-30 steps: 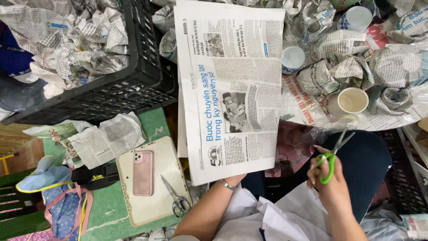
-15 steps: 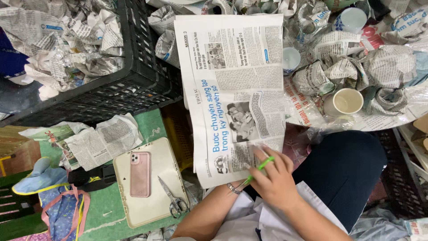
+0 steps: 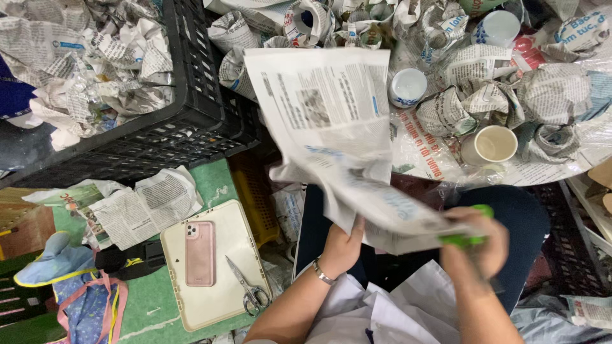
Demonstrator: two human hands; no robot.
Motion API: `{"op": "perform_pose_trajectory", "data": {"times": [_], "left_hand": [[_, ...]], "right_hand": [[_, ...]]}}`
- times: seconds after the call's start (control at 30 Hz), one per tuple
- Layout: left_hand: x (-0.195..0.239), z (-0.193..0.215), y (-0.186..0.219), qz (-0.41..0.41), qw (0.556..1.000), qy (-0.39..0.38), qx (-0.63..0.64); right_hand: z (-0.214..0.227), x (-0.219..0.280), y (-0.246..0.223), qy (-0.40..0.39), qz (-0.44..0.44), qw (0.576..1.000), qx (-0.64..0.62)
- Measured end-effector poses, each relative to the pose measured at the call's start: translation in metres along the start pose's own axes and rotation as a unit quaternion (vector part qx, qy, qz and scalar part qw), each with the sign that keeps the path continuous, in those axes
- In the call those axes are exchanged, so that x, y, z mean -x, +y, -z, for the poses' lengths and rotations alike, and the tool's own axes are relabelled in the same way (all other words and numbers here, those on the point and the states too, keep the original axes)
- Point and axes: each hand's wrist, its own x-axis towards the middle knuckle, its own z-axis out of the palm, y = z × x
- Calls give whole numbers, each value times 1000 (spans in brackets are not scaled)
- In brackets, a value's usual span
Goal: The person cuts newspaper sheets into strips using scissors, then rolls each strip tightly around a cylindrical cup to form a tube. The finished tubes are placed into a nearby black crate.
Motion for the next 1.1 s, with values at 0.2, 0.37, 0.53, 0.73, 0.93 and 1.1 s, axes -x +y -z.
{"op": "perform_pose_trajectory", "data": {"times": [0.2, 0.37, 0.53, 0.73, 0.93, 1.1], "left_hand": [[14, 18, 42, 124, 927, 7, 355], [36, 37, 46, 283, 774, -222, 521], [60, 68, 72, 153, 675, -449, 565], [38, 77, 149, -173, 892, -265, 323], [-47, 35, 128, -186, 874, -120, -433], [-38, 52, 81, -10, 886, -61, -459]], "right_hand": [[45, -12, -11, 233, -37, 960, 149], [67, 3, -12, 295, -111, 924, 216], [95, 29, -4, 285, -89, 927, 225], [133, 49, 14, 248, -56, 916, 310], [153, 44, 15, 232, -92, 929, 275], [135, 29, -11, 170, -78, 805, 563]]}}
